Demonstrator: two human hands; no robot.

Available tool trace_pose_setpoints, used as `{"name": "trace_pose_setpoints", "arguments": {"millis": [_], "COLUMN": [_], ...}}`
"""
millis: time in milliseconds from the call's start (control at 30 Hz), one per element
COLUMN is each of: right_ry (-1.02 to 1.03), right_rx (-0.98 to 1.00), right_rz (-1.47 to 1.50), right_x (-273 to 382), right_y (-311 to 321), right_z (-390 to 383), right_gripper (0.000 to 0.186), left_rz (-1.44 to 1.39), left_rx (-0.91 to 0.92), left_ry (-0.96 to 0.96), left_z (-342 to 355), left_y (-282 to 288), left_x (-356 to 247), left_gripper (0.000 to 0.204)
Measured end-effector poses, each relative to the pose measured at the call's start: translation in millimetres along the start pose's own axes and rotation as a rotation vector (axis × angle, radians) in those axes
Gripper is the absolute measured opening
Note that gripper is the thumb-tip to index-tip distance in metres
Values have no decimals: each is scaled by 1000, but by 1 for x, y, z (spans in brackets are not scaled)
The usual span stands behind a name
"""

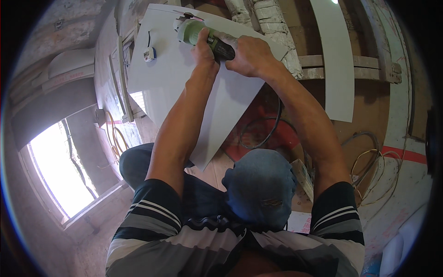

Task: Measuring and cutting a white tile using a tape measure, pencil, and angle grinder.

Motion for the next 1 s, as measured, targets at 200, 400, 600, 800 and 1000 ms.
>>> {"name": "trace_pose_setpoints", "arguments": {"millis": [200,400,600,800,1000], "right_ry": [-14,-6,13,-49,-20], "right_rx": [-8,-1,-47,25,-5], "right_rz": [-8,-29,-72,-49,-45], "right_x": [-2,-8,-9,-14,-17], "right_y": [3,-2,0,0,-3], "right_z": [-6,-10,-16,-23,-25], "right_gripper": [43,45,44,48,48], "left_rz": [4,12,22,11,23], "left_rx": [-16,-7,-5,-28,-17], "left_ry": [5,-13,-5,1,-8], "left_z": [-8,-18,-26,-34,-40], "left_y": [-2,-7,-10,-11,-15], "left_x": [3,4,7,11,11], "left_gripper": [37,36,36,36,38]}}
Point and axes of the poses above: each hand's wrist, its own z-axis towards the middle knuckle, its own y-axis out of the back of the hand, x = y × z, the point moved 9 cm from there along z, towards the middle knuckle, and after that the axes turned 5 degrees about -z, right-handed, at the moved point
